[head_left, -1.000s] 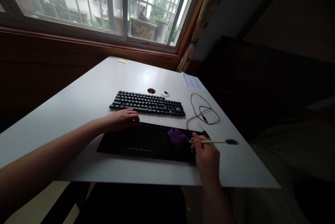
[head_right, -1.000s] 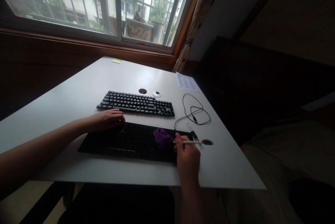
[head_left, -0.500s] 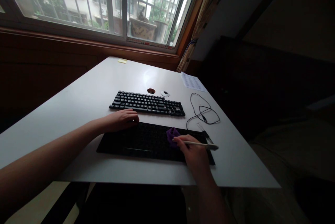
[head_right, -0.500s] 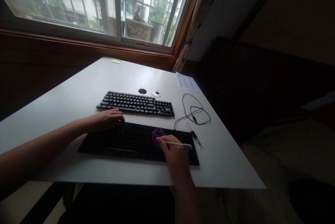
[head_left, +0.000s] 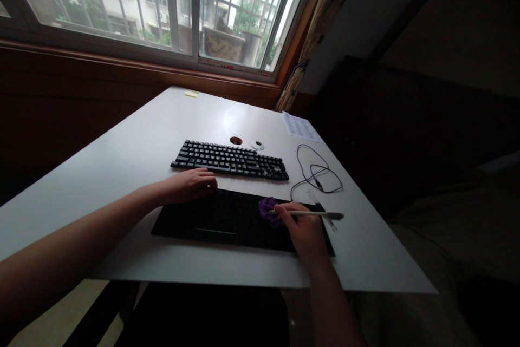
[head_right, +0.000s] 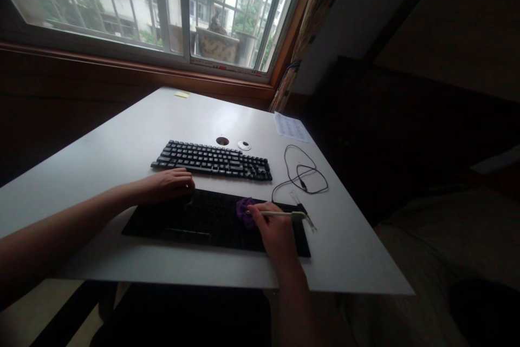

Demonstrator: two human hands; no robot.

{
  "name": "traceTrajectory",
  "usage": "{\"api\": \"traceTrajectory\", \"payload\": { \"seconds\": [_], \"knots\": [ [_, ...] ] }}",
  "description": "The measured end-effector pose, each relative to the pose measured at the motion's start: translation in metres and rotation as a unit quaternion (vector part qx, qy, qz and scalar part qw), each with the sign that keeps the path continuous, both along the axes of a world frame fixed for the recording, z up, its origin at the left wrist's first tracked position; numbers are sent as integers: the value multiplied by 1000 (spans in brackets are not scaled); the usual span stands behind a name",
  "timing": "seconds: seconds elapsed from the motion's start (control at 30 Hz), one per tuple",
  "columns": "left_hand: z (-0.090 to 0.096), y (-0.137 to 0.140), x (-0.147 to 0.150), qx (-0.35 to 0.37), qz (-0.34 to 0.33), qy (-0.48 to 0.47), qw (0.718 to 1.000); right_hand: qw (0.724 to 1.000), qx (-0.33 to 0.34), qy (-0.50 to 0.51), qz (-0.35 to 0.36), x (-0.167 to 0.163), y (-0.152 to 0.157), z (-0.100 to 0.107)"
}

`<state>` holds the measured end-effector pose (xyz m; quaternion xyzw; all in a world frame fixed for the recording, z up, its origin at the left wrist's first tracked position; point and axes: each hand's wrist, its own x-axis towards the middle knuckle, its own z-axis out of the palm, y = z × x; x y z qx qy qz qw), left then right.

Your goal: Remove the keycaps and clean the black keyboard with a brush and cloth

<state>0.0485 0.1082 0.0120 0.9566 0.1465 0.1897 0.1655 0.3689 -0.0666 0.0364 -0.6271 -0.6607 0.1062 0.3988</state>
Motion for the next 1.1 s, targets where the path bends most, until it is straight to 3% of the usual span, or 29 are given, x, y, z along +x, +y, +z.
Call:
{"api": "traceTrajectory", "payload": {
  "seconds": [0.37,0.73,0.9,1.1],
  "knots": [
    [-1,1,1,0,-5,-1,1000,992,-37,-30,114,-12,36,-2],
    [-2,2,0,12,-5,7,1000,993,22,-109,44,-25,37,-2],
    [0,0,1,12,0,13,1000,981,17,-190,42,-31,42,-1],
    [1,-1,1,10,3,8,1000,979,5,-200,39,-35,47,-1]
  ]
}}
